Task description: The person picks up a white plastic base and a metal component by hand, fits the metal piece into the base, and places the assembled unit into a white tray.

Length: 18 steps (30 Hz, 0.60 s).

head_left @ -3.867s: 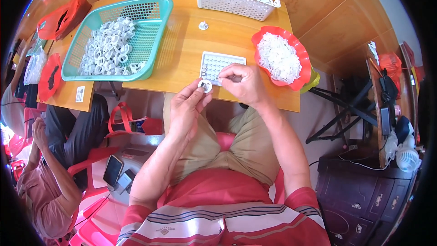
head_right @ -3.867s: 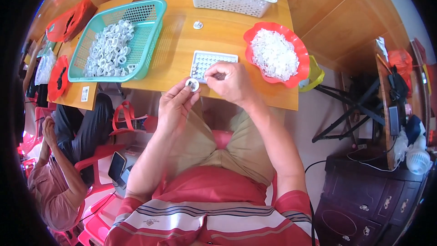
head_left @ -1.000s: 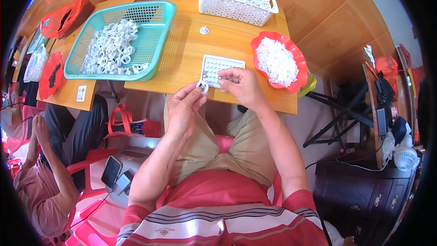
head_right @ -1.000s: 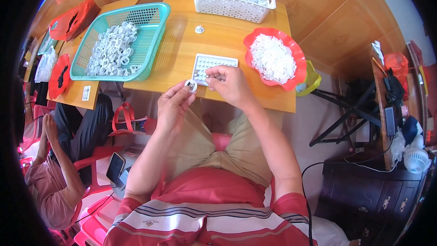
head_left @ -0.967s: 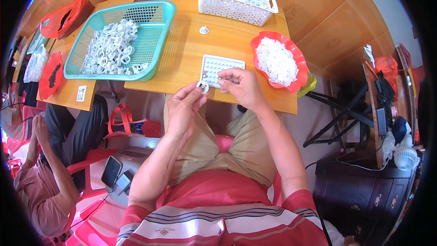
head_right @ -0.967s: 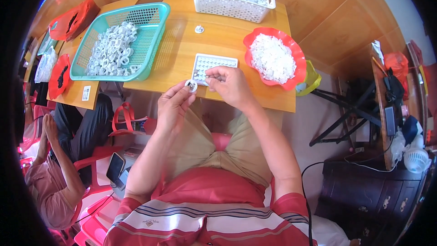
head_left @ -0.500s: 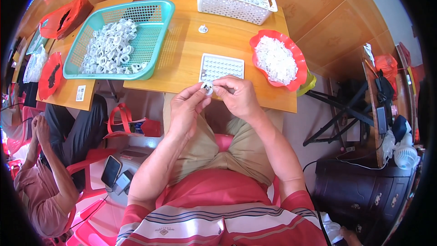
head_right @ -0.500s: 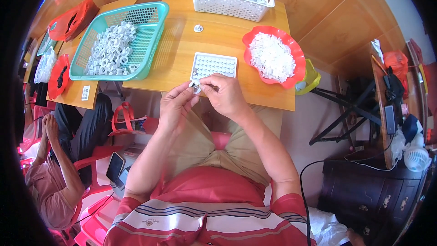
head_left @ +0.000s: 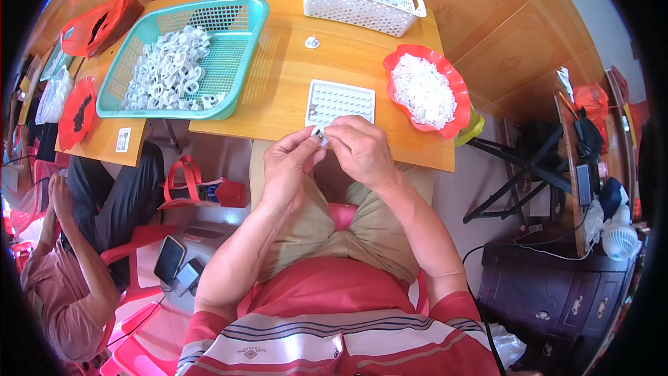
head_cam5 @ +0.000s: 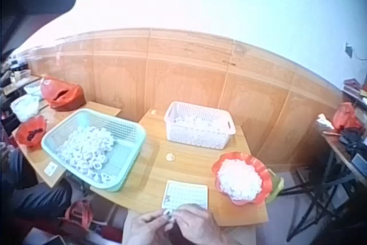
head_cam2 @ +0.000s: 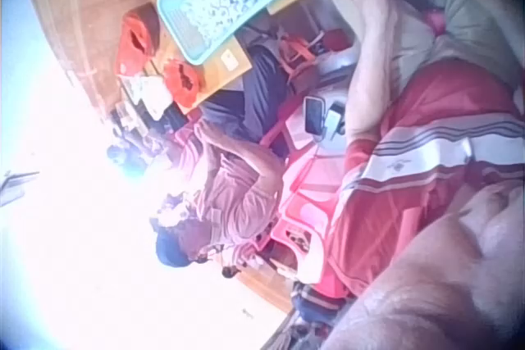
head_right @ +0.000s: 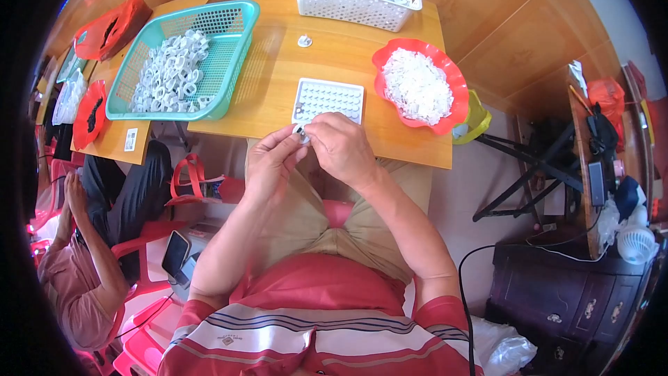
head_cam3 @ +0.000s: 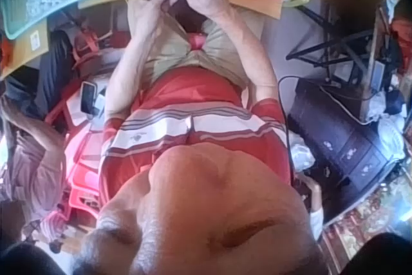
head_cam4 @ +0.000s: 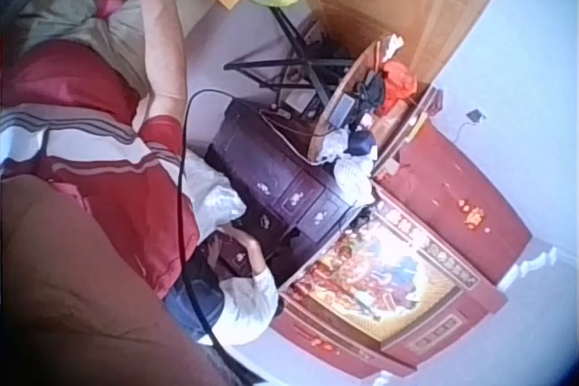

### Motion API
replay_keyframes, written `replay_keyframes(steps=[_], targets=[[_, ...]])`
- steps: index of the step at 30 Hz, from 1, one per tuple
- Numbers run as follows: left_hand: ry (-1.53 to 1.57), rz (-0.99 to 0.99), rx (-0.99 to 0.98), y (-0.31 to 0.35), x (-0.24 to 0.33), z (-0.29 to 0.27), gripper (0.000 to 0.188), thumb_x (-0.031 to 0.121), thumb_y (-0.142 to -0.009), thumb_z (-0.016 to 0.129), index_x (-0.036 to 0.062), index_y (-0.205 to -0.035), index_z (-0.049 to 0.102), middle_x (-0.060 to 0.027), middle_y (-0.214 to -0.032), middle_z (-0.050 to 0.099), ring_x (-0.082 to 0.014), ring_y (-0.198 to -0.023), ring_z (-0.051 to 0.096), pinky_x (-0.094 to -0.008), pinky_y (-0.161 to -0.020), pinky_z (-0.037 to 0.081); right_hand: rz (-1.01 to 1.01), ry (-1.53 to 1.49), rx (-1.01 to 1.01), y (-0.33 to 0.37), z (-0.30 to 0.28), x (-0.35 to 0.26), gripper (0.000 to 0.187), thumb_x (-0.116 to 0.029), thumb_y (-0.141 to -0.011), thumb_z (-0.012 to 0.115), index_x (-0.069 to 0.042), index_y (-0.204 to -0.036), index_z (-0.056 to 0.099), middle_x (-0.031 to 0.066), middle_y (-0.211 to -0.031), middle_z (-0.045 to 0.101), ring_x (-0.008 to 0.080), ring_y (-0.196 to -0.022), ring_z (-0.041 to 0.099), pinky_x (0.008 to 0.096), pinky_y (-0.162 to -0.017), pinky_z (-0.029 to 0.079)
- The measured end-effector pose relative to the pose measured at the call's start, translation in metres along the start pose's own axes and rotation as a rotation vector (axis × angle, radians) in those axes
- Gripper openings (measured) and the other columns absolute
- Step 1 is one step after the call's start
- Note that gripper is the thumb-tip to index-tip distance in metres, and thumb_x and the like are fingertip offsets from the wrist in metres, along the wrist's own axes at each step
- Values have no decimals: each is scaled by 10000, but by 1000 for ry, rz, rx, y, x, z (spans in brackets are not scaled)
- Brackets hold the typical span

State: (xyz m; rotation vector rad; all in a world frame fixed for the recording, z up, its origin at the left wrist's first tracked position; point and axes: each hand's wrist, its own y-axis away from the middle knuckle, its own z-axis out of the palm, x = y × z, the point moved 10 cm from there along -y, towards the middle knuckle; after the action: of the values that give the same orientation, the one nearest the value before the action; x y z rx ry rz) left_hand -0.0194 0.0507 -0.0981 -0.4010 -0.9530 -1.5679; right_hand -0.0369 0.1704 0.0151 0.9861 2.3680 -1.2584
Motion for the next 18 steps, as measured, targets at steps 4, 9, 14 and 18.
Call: replay_keyframes(steps=[4, 9, 14, 18], targets=[[-2, -2, 15, 0, -1, -2, 246, 25, -905, 640, -37, -1142, 623, -83, -970, 674, -119, -818, 648, -228, -734, 555, -46, 63, -3, 0, 0, -7, 141, 51, -724, 708, -9, -846, 671, 120, -838, 675, 283, -763, 665, 357, -650, 545], [-28, 13, 26, 1, -2, -4, 243, 20, -902, 643, -40, -1138, 626, -86, -968, 672, -118, -803, 644, -224, -729, 552, -49, 49, -29, 1, 4, -8, 113, 31, -751, 670, -15, -854, 657, 116, -844, 675, 292, -796, 651, 378, -671, 542], [-91, 35, 14, 3, 1, 0, 253, 7, -905, 629, -67, -1146, 601, -117, -1014, 669, -152, -867, 660, -250, -777, 563, 62, -69, -69, 2, 7, 7, 132, 63, -726, 702, -7, -835, 680, 119, -818, 677, 274, -746, 671, 342, -645, 546], [-154, 62, 12, 3, 2, 1, 251, 6, -901, 635, -69, -1140, 610, -112, -1006, 669, -141, -855, 655, -245, -768, 562, 158, -149, -115, 4, 10, 18, 116, 68, -739, 694, 3, -834, 681, 124, -817, 676, 274, -747, 675, 336, -647, 546]])
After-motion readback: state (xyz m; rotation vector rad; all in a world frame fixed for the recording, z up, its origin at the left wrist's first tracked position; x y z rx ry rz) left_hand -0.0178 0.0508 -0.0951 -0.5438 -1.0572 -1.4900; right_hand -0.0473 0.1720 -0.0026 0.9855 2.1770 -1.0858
